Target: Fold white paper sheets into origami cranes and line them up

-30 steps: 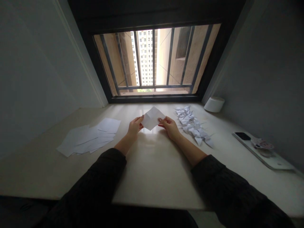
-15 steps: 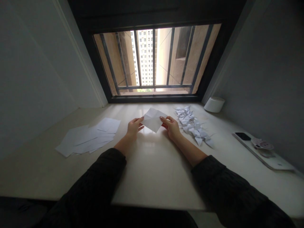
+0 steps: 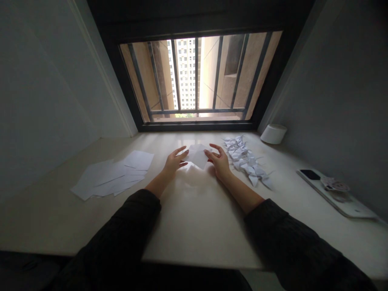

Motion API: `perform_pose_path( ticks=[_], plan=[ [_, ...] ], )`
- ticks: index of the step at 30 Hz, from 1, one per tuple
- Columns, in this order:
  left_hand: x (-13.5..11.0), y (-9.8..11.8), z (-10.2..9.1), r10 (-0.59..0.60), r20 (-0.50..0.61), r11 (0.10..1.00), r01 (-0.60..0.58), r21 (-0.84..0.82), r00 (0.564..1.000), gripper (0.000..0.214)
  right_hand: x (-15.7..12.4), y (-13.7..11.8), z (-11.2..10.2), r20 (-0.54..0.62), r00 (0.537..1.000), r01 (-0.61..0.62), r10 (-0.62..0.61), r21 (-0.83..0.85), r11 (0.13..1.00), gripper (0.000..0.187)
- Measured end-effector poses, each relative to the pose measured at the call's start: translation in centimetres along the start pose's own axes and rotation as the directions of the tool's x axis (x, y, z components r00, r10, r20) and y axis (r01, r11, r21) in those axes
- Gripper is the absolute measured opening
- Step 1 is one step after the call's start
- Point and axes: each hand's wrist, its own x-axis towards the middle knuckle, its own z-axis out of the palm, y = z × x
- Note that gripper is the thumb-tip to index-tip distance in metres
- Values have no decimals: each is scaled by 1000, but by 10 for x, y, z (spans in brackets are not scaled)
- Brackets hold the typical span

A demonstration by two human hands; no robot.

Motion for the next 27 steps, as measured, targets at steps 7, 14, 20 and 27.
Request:
perform_pose_path(
  ticks=[7, 14, 20, 27],
  plan=[
    [-3, -1, -1, 42, 119, 999, -42, 3, 992, 69, -1, -2, 1, 32, 999, -18, 18, -6, 1000, 42],
    [-7, -1, 2, 66, 190, 997, -55, -62, 980, 71, -3, -2, 3, 60, 996, -61, 60, 12, 998, 35],
    [-5, -4, 1, 55, 228, 997, -42, -63, 972, 67, -4, -1, 4, 157, 983, -107, 92, 92, 990, 40],
    [-2, -6, 4, 109, 165, 991, -93, -99, 980, 63, -3, 2, 4, 178, 980, -106, 87, 100, 989, 42]
  ],
)
